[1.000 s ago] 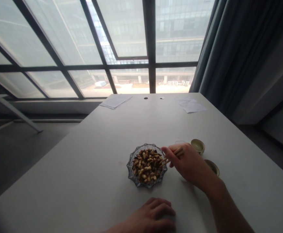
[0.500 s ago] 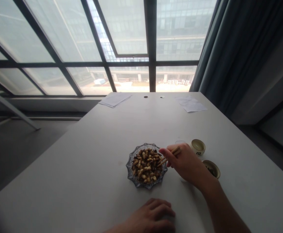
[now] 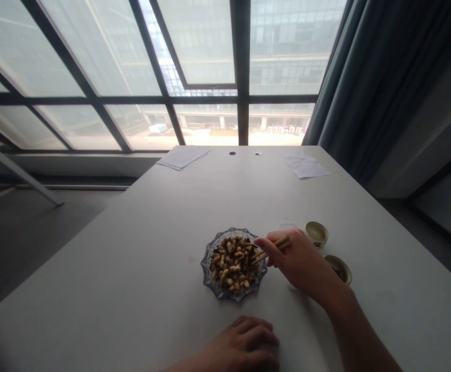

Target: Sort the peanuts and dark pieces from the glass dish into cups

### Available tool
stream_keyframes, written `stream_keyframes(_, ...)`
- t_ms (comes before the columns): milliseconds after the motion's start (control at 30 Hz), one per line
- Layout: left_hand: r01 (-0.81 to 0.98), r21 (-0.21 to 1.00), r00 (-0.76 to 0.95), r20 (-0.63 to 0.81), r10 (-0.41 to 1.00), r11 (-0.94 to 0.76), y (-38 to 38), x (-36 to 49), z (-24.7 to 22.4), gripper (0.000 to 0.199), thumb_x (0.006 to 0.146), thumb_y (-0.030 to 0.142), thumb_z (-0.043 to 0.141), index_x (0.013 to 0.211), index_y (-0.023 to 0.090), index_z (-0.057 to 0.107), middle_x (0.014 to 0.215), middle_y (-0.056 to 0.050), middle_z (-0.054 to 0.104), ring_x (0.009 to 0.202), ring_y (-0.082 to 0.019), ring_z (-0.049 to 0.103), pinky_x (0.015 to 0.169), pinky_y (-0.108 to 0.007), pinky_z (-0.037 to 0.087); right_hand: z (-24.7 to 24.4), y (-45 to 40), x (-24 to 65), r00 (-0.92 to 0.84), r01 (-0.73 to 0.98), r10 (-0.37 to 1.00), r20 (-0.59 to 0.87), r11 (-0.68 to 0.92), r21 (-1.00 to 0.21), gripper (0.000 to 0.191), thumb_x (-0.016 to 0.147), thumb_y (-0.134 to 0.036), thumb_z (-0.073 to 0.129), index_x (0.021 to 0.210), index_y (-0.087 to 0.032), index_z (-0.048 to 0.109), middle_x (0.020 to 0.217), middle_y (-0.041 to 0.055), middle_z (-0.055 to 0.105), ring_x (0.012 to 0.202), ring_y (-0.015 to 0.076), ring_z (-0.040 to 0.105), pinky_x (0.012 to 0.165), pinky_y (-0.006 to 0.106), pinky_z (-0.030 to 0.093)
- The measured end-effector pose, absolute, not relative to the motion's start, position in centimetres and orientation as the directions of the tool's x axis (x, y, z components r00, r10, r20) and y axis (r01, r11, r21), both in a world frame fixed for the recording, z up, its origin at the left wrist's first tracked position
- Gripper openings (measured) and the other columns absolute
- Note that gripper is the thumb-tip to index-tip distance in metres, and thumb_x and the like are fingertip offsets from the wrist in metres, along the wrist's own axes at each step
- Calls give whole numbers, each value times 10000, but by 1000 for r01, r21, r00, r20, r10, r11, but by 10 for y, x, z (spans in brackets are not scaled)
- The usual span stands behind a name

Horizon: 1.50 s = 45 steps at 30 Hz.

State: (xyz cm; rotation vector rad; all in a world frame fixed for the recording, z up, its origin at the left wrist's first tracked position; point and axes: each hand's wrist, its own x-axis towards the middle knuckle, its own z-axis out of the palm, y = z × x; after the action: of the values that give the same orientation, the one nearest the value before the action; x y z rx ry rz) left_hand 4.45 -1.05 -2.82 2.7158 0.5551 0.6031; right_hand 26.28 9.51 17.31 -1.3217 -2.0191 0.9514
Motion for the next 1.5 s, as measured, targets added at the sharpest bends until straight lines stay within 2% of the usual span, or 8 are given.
stream_keyframes(333,310,394,843,308,442,-865,-10,45,-30,151,1185,417,732,1249,282,746,1418,-16,772,1400,-213,677,1260,-301,460,170,98,259,-386,537,922,32,253,-804,719,1050,-812,563,706,-199,714,645,64,772,600,216,735,581,301,501)
stream_keyframes(533,263,421,809,394,436,-868,-10,44,-29,182,1239,407,624,1272,258,722,1449,-12,763,1444,-200,646,1292,-288,406,171,96,260,-422,554,904,62,312,-772,717,1071,-790,559,697,-197,708,647,49,767,597,192,705,585,292,469)
stream_keyframes(700,298,400,837,327,439,-867,-9,45,-29,139,1200,395,710,1258,272,736,1431,-6,771,1424,-201,662,1269,-297,441,174,95,257,-474,559,876,94,382,-736,714,1099,-751,554,668,-196,676,642,34,743,603,170,674,613,295,441)
stream_keyframes(867,286,389,824,367,432,-876,-9,45,-30,168,1226,414,655,1235,271,742,1434,-4,771,1426,-195,660,1281,-282,421,177,91,258,-464,588,885,33,336,-736,680,1103,-725,554,697,-197,693,680,41,744,648,189,673,649,315,458)
stream_keyframes(1000,307,354,838,340,427,-884,-10,45,-28,137,1175,405,749,1220,276,760,1416,-11,765,1412,-201,662,1256,-283,452,184,85,258,-462,620,887,-12,314,-719,599,1123,-644,542,775,-201,742,764,54,775,736,220,699,685,333,473)
stream_keyframes(1133,305,355,839,339,426,-884,-10,46,-27,135,1161,395,772,1228,278,761,1410,-7,762,1404,-196,656,1254,-280,449,189,82,258,-478,606,877,-50,288,-741,593,1118,-668,553,842,-197,784,844,66,818,790,234,730,722,341,498)
stream_keyframes(1333,286,417,822,356,444,-863,-9,46,-29,138,1193,393,715,1243,266,741,1396,-9,767,1418,-191,650,1284,-279,418,183,86,259,-486,630,873,-39,319,-708,694,1117,-729,504,755,-192,755,728,62,763,702,233,688,657,346,473)
stream_keyframes(1500,305,416,838,309,449,-856,-10,45,-25,146,1181,403,739,1252,275,738,1412,-14,768,1420,-207,658,1276,-296,440,175,89,260,-465,581,885,18,321,-748,674,1110,-715,556,769,-184,796,706,65,790,663,237,736,616,328,506)
